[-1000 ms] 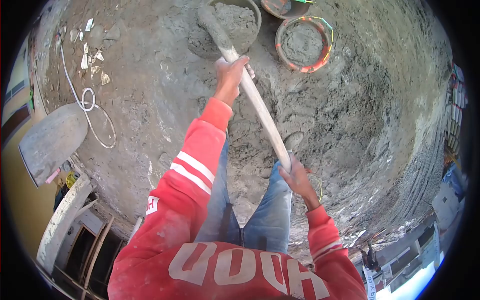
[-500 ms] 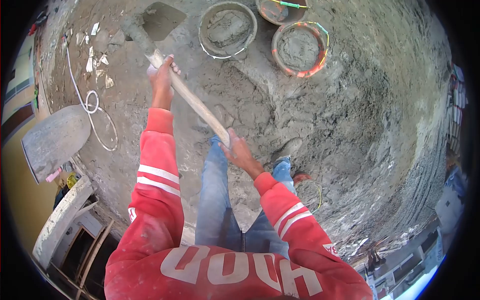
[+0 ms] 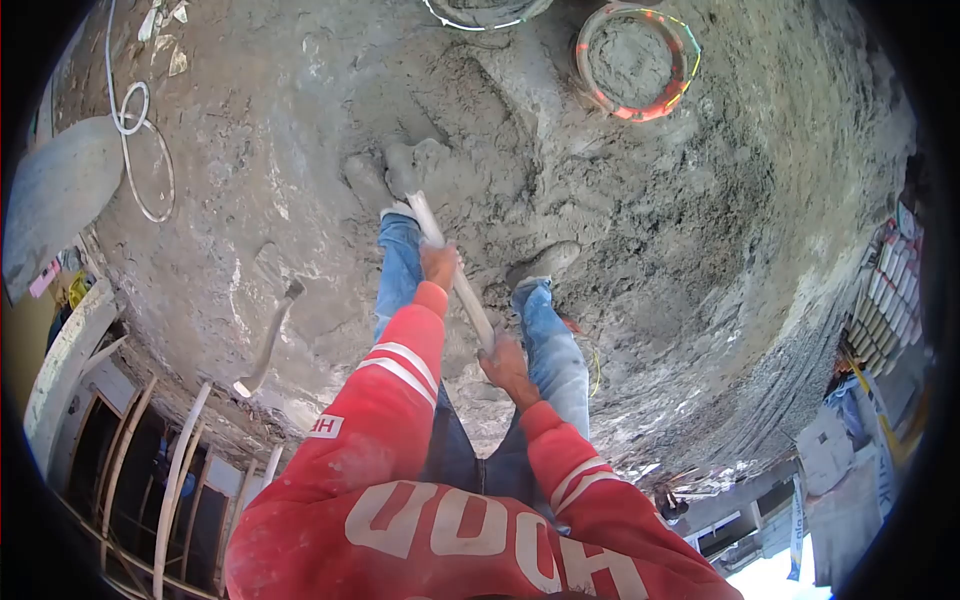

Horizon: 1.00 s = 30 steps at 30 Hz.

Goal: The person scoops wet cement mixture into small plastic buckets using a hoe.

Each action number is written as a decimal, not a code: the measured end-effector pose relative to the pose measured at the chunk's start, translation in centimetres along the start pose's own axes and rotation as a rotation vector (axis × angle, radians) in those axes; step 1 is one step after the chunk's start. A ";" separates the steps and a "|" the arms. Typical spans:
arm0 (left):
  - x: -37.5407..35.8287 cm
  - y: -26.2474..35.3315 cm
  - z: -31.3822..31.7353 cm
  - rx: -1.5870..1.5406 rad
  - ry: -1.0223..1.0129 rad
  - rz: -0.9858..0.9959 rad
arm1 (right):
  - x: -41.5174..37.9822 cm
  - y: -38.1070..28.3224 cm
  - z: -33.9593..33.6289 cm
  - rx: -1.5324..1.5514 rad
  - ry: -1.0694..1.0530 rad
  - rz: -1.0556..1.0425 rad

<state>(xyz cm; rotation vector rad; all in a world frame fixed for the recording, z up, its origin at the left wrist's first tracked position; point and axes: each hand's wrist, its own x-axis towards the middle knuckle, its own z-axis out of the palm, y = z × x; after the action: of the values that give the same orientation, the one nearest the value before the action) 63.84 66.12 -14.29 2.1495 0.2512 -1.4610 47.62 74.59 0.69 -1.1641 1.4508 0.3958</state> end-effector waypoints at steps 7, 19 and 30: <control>-2.4 8.8 -3.3 -0.248 -0.060 0.302 | 3.4 -4.4 -0.9 0.014 0.034 -0.076; 4.1 9.9 3.9 0.402 0.211 0.405 | 9.7 -4.8 -1.2 0.094 0.075 -0.048; -0.6 -9.7 7.5 0.815 -0.152 0.110 | -2.3 5.3 4.9 0.181 0.225 0.178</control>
<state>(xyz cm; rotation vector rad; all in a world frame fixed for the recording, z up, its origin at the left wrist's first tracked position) 53.33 70.51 -18.93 2.5607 -0.6137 -1.8526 45.66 81.79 -0.50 -0.9605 1.7560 0.2546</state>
